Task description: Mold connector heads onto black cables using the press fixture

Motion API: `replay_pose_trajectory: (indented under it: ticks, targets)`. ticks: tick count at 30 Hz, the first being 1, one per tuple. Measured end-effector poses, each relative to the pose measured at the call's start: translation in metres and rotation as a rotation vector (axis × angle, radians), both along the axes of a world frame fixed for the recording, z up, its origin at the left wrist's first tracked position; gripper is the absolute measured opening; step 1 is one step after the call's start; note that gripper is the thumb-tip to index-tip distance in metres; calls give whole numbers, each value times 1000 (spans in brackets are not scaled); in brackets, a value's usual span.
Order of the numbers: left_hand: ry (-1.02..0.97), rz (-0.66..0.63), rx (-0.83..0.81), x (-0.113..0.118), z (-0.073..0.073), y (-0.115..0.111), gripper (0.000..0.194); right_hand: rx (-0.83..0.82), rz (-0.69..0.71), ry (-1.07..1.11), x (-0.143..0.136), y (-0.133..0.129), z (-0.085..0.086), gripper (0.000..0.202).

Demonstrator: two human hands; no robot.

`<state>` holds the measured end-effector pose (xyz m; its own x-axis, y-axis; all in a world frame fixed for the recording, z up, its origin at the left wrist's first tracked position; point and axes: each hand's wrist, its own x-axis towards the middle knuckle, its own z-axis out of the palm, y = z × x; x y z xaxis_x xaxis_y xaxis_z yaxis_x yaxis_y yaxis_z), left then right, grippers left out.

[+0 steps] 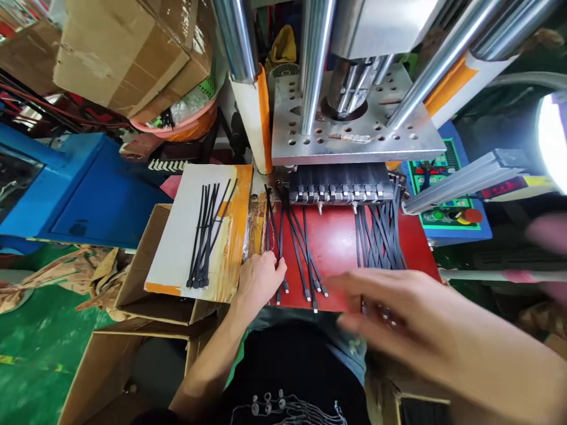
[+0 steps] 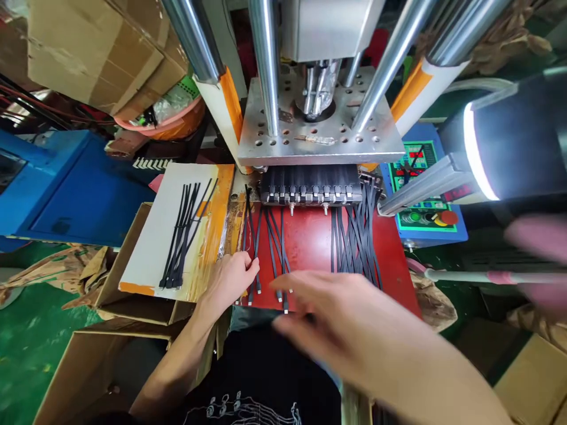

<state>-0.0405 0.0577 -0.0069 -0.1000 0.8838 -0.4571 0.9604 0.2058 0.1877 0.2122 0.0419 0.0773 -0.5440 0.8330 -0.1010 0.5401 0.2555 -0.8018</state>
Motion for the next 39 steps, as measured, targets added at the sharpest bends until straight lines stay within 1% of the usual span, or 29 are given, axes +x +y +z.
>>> replay_pose_trajectory:
  ticks: [1, 2, 4, 6, 7, 8, 9, 10, 12, 16, 21, 24, 27, 30, 35, 39]
  targets:
    - [-3, -11, -5, 0, 1, 1, 33, -42, -50, -13, 17, 11, -9, 41]
    - [-8, -21, -7, 0, 2, 2, 32, -37, -188, -5, 34, 21, -22, 45]
    - [-28, -37, -3, -1, 3, 3, 30, -21, -545, 23, 69, 36, -57, 55]
    - [-56, -47, 13, -4, 3, 3, 27, -35, -884, 131, 95, 43, -95, 57]
    - [-72, -48, 25, -7, 3, 3, 26, -39, -1011, 212, 102, 44, -112, 58]
    - [-89, -47, 40, -10, 2, 3, 25, -38, -1096, 284, 107, 44, -126, 58]
    - [-108, -45, 57, -14, 2, 3, 24, -26, -1149, 343, 108, 42, -137, 60]
    - [-130, -43, 77, -19, 1, 2, 24, -10, -1177, 382, 108, 41, -144, 61]
    - [-182, -45, 129, -27, -3, 1, 25, 22, -1198, 407, 104, 37, -151, 65]
    - [-291, -59, 274, -38, -18, -4, 33, 4, -1210, 412, 102, 35, -152, 72]
    - [-362, -46, 469, -40, -40, -10, 38, -34, -1199, 367, 112, 36, -162, 75]
    - [-382, -41, 560, -40, -46, -10, 39, -42, -1199, 335, 117, 37, -169, 76]
    - [-415, -53, 646, -39, -48, -10, 38, -40, -1192, 298, 118, 37, -172, 76]
    - [-435, -55, 659, -38, -49, -9, 35, -37, -1188, 274, 118, 36, -170, 78]
    - [-393, 7, 626, -37, -53, -9, 27, -53, -1180, 267, 115, 36, -166, 74]
    - [-350, -25, 636, -37, -55, -7, 24, -48, -1179, 262, 115, 36, -166, 72]
